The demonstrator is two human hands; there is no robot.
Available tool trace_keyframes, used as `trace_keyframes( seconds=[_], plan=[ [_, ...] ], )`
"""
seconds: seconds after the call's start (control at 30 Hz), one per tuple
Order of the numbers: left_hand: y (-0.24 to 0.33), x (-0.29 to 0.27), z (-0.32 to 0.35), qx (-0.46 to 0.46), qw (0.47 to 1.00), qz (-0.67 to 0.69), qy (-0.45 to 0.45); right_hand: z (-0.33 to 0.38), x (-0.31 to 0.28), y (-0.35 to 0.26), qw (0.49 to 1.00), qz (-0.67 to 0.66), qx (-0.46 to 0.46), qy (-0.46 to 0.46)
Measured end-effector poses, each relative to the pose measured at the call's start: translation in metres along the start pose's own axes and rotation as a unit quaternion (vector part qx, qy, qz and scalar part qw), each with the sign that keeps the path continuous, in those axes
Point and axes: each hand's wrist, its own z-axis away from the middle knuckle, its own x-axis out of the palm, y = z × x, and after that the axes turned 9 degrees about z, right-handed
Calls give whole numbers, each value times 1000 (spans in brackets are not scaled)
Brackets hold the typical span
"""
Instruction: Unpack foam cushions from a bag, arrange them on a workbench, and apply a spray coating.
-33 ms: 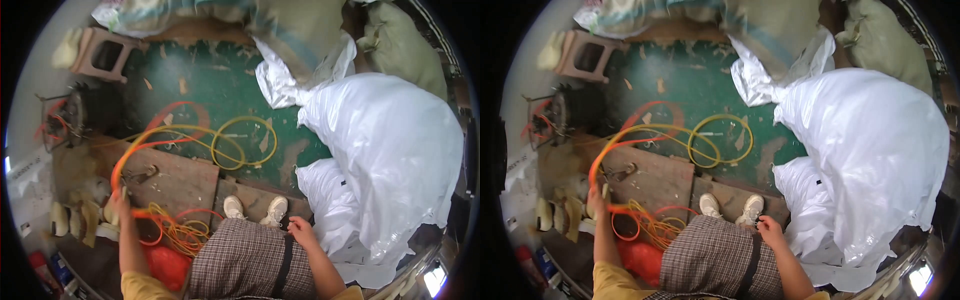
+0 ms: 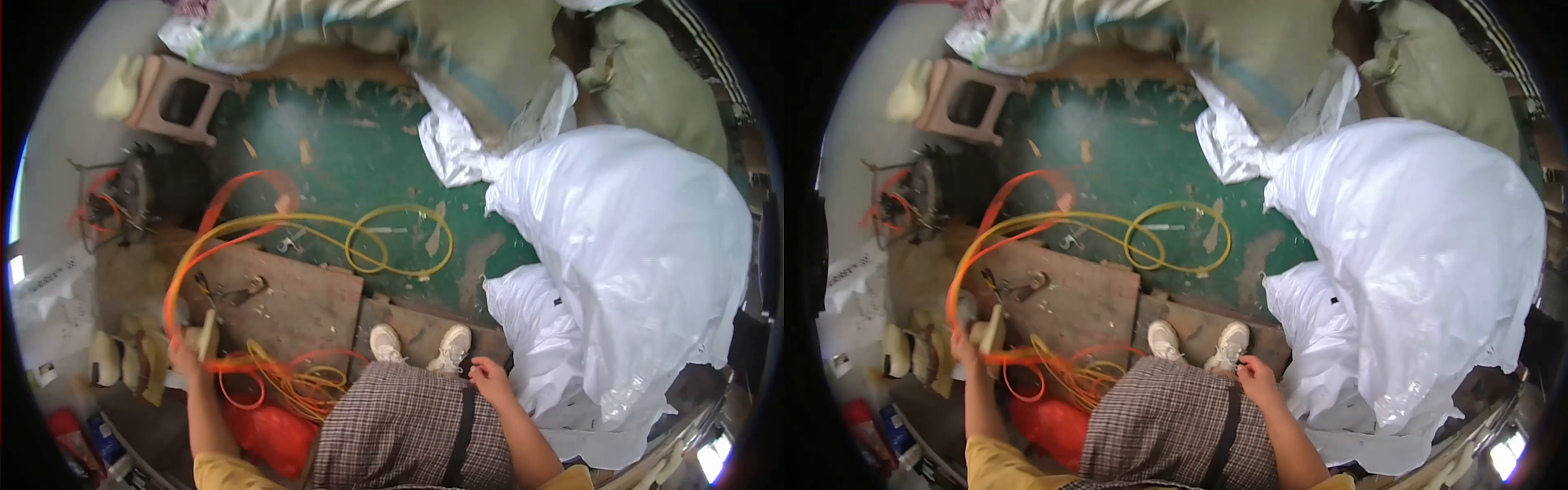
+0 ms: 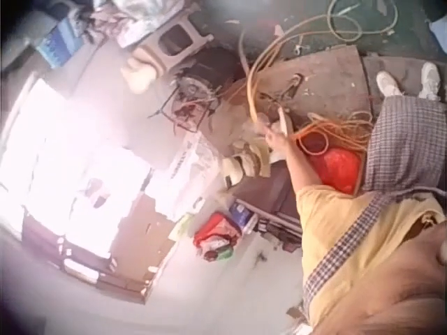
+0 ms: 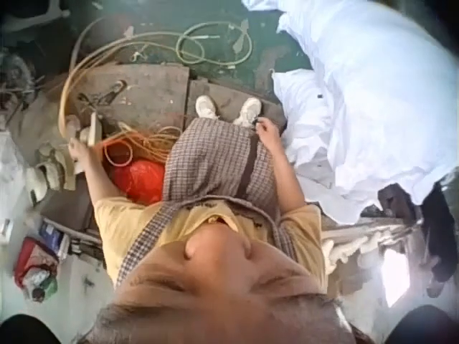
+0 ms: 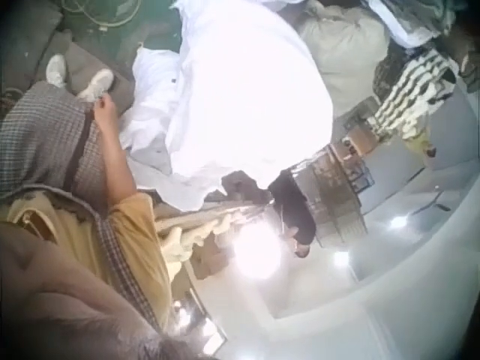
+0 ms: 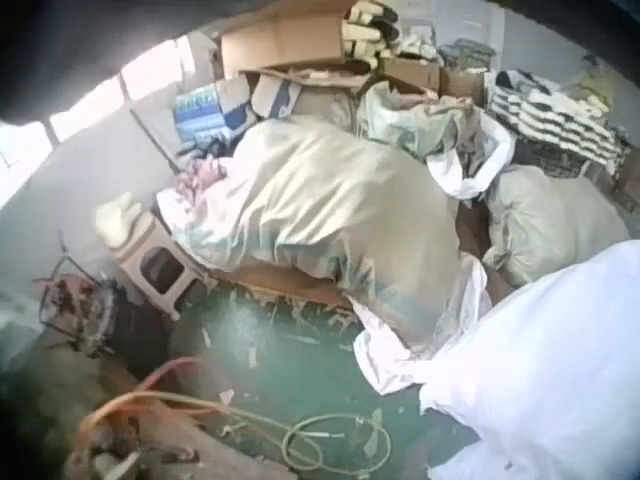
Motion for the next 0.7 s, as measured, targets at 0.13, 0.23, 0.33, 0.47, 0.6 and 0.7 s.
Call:
trace_keyframes(
  seconds=[0.13,0.23,0.33,0.47,0.6,0.7],
  plan=[
    [143,-207,5,-32,860,-373,347,36,-1,-13,995,19,-88,32],
    [203,-292,36,-145,892,-182,388,70,-25,-45,995,-92,-23,-6],
    [222,-368,71,-187,918,-160,312,92,-56,-69,993,-101,-64,-16],
    [165,-268,90,-136,939,245,199,117,-122,-71,992,-108,-47,48],
    [165,-159,95,-177,940,272,103,121,-175,-68,983,-88,-65,150],
    [164,-95,98,-208,933,290,47,122,-206,-99,979,-93,-30,176]
  ],
)
